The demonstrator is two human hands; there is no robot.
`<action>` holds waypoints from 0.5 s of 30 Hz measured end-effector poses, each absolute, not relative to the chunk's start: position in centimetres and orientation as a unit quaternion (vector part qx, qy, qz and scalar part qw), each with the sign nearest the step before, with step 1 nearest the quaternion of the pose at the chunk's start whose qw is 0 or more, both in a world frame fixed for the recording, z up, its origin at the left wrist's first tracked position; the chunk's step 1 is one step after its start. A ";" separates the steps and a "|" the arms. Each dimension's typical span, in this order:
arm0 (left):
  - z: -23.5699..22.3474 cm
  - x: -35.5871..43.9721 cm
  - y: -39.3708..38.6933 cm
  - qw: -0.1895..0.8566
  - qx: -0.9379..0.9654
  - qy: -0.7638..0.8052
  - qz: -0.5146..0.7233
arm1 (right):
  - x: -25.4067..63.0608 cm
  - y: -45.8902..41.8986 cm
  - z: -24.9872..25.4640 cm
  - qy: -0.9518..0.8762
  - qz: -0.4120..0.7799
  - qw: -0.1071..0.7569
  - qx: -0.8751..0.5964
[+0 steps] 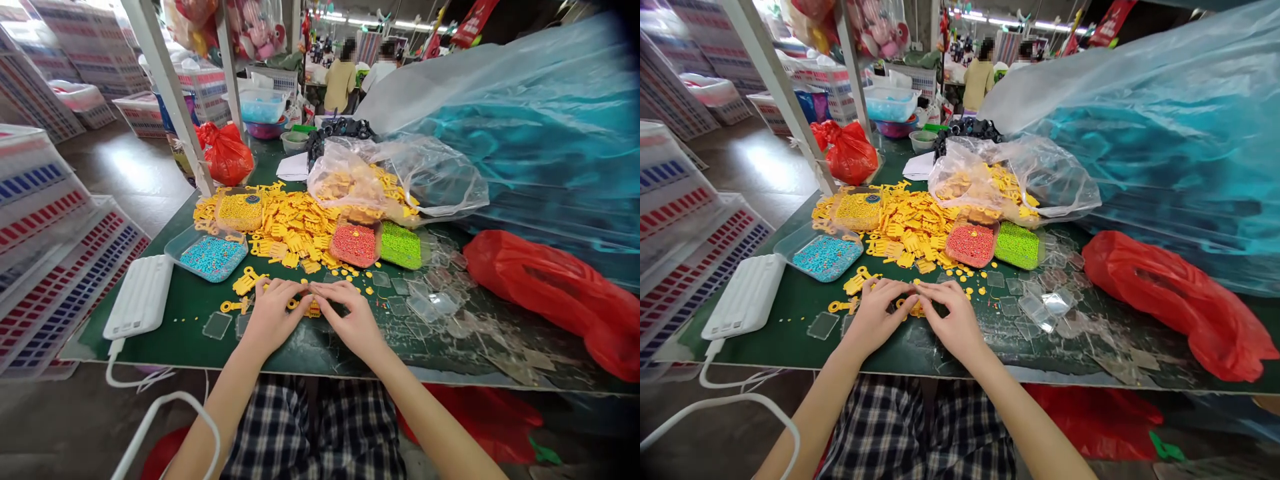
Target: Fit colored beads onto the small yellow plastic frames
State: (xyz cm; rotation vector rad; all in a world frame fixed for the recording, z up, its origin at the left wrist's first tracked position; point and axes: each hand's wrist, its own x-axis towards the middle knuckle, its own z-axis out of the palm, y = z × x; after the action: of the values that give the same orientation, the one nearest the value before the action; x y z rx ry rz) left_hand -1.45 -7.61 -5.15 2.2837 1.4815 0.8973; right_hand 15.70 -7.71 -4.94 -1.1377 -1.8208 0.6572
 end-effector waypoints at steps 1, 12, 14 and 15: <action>-5.2 -1.5 -7.6 0.141 0.787 0.513 0.313 | 15.7 -7.7 -5.0 -0.744 0.247 0.430 -0.449; -5.9 -1.3 -7.2 0.121 0.792 0.433 0.413 | 15.9 -7.9 -5.3 -0.760 0.322 0.395 -0.403; -5.8 -1.1 -7.3 0.119 0.797 0.425 0.412 | 16.2 -7.8 -5.2 -0.722 0.392 0.407 -0.399; -5.7 -0.9 -7.3 0.124 0.800 0.422 0.409 | 16.4 -7.7 -5.1 -0.696 0.425 0.414 -0.404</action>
State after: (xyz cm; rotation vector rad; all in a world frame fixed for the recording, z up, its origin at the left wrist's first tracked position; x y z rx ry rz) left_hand -0.95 -7.34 -5.70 2.3323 1.2292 1.1912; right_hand 16.36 -7.68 -5.14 -1.0151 -1.7497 1.0694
